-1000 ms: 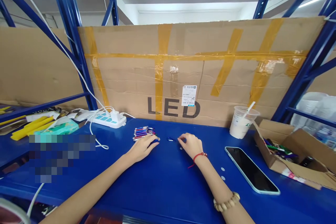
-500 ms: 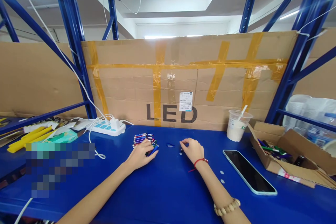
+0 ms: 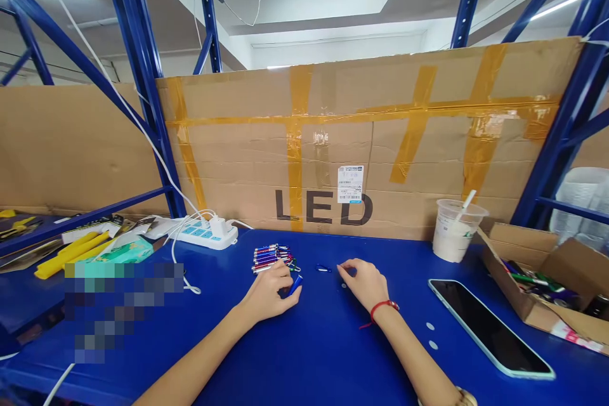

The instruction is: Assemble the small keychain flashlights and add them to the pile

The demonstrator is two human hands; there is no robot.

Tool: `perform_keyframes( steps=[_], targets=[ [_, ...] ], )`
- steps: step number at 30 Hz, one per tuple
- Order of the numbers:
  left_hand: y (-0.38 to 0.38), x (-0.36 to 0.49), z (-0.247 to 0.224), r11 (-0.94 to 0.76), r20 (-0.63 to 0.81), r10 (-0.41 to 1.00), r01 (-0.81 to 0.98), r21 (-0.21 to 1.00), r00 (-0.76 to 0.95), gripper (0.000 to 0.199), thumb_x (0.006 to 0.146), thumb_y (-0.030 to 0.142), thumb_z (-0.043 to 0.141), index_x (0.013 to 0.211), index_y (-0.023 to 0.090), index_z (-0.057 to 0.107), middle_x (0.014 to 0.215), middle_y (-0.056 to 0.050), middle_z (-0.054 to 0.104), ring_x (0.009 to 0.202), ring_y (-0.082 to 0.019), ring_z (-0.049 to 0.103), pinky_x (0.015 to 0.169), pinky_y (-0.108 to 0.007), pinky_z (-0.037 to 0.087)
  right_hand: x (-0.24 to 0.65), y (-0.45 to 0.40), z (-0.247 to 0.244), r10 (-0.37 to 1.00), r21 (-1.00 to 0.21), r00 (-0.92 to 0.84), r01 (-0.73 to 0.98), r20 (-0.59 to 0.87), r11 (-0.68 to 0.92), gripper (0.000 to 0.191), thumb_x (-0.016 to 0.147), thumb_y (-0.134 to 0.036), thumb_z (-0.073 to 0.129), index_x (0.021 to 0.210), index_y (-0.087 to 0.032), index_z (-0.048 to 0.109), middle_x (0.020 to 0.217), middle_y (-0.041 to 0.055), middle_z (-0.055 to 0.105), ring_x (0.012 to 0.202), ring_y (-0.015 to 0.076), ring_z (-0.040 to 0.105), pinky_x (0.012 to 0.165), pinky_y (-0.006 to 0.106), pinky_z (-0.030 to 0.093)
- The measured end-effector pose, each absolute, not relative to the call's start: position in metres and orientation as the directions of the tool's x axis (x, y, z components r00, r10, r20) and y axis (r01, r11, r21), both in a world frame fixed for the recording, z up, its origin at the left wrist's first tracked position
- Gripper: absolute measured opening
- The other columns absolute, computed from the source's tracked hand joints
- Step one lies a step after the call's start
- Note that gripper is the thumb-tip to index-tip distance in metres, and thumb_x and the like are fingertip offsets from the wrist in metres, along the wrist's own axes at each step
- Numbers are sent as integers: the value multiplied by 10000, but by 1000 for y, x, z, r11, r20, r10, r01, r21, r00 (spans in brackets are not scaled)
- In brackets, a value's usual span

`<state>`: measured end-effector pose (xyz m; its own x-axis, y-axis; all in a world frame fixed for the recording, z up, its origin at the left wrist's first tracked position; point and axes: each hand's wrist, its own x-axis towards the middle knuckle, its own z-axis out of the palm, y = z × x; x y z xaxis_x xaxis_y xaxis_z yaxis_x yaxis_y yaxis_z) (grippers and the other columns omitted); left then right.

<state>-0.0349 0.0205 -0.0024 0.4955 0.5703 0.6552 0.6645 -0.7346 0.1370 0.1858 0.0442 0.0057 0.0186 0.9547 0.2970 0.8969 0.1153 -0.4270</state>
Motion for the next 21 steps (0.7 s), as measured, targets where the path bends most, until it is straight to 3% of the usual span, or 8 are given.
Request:
perform_keyframes(
  steps=[6,10,16,21],
  targets=[
    [20,-35,-3,-719,669,591,671,182,451,379,850,279,402,490,179,467,523,-22,476,589,-143,444,555,-265,422,186,45,4,947,-433,16,892,321,132,229,765,-408,496,738,-276,681,834,-24,689,668,158,621,548,254,433],
    [19,-35,-3,-678,703,622,686,264,344,349,891,309,375,612,170,532,606,-31,514,652,-154,455,651,-291,437,186,44,4,943,-389,50,917,329,87,254,743,-452,532,816,-256,677,909,6,674,792,186,632,570,260,441],
    [17,-33,-3,-636,519,752,656,407,406,228,899,297,373,914,210,584,951,-43,531,860,-157,518,688,-260,466,188,43,8,981,-348,35,937,191,35,198,725,-410,589,804,-251,676,756,2,700,786,199,643,571,264,432],
    [17,-34,-3,-627,503,762,658,417,408,244,909,265,346,998,219,569,975,-38,516,854,-144,539,722,-249,474,183,41,8,980,-390,-15,916,201,94,118,729,-339,592,752,-269,684,809,-16,708,770,175,640,579,252,426]
  ],
)
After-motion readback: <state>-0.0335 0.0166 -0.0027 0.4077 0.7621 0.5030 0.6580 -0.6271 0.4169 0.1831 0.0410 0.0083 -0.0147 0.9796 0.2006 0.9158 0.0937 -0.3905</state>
